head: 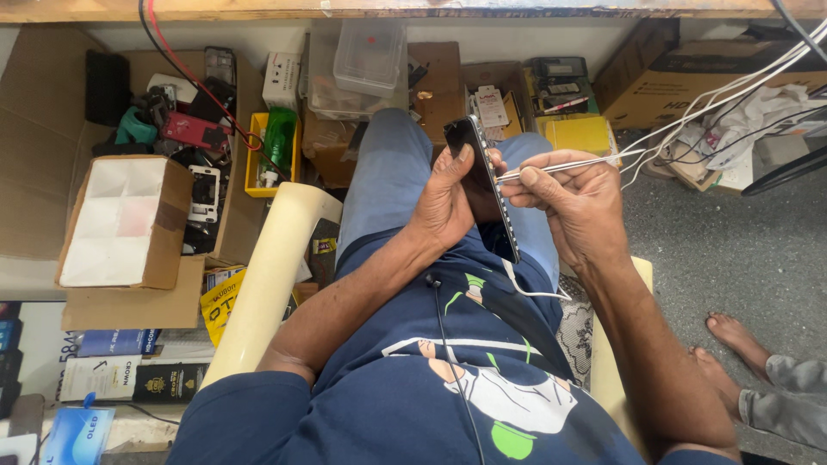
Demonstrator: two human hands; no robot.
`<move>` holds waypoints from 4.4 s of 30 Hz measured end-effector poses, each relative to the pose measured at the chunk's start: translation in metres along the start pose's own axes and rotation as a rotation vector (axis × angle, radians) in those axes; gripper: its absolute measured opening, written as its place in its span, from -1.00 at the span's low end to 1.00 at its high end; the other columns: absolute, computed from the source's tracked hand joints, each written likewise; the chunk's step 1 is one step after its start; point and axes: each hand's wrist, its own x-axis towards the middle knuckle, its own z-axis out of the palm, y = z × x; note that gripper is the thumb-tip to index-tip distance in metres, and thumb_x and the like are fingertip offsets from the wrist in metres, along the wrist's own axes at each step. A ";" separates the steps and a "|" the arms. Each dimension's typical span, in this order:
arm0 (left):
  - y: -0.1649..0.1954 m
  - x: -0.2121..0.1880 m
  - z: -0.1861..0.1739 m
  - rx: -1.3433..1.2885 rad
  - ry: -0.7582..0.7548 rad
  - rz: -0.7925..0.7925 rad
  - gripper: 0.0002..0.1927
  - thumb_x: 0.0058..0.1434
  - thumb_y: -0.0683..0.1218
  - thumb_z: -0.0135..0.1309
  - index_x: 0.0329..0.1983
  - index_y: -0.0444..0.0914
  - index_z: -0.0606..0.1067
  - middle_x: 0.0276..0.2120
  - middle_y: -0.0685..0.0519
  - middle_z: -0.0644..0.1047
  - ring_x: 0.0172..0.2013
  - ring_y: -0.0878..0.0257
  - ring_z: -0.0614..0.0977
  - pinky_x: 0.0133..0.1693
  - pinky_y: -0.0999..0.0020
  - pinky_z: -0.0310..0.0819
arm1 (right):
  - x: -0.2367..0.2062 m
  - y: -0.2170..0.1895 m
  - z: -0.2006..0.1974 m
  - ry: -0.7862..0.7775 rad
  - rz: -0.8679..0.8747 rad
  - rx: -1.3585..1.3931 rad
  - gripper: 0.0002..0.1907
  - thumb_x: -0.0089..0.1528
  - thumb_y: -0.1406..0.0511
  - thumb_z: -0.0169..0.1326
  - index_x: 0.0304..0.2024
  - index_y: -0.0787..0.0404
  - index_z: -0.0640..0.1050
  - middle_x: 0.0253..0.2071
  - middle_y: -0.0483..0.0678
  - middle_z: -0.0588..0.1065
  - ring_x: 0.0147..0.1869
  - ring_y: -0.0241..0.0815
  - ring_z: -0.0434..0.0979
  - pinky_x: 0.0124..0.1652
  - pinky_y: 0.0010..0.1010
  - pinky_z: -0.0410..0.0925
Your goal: The person sits at a repair workbench and repairs a disassembled smartphone, using a metal pry tool to work on the internal components and battery of the phone resting on their lap. They lift a small internal board out, set it on the mat, continue prying at the phone's frame, then hold the reassembled phone and pry along its edge.
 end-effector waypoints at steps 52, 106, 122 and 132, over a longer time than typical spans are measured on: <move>-0.007 0.003 0.006 -0.059 0.086 -0.017 -0.81 0.41 -0.06 0.12 -0.10 -0.29 0.48 -0.13 -0.03 0.51 -0.01 0.13 0.54 0.07 0.17 0.44 | 0.001 0.009 -0.010 -0.020 -0.016 0.045 -0.81 0.28 0.37 0.23 -0.14 0.41 0.61 -0.25 0.08 0.65 -0.18 -0.20 0.70 -0.20 -0.46 0.53; -0.147 0.167 0.016 0.156 0.120 -0.359 -0.75 0.29 -0.08 0.21 -0.09 -0.25 0.43 -0.26 0.02 0.58 -0.18 0.24 0.63 -0.06 0.28 0.56 | 0.058 0.012 -0.200 0.370 -0.052 0.204 -0.86 0.21 0.45 0.23 -0.21 0.43 0.61 -0.33 0.16 0.67 -0.30 -0.14 0.71 -0.28 -0.39 0.56; -0.157 0.155 0.041 0.269 0.095 -0.324 -0.76 0.32 -0.08 0.20 -0.03 -0.24 0.47 -0.20 0.07 0.58 -0.17 0.29 0.61 -0.07 0.35 0.55 | 0.037 0.017 -0.209 0.411 -0.106 0.203 -0.87 0.21 0.43 0.24 -0.21 0.39 0.62 -0.34 0.14 0.66 -0.32 -0.15 0.69 -0.29 -0.38 0.55; -0.142 0.148 0.031 0.208 0.038 -0.320 -0.73 0.34 -0.07 0.23 0.03 -0.23 0.49 -0.13 0.10 0.60 -0.12 0.30 0.63 -0.02 0.34 0.57 | 0.035 0.014 -0.194 0.379 -0.135 0.175 -0.88 0.30 0.46 0.20 -0.12 0.40 0.59 -0.25 0.13 0.64 -0.23 -0.14 0.70 -0.20 -0.40 0.56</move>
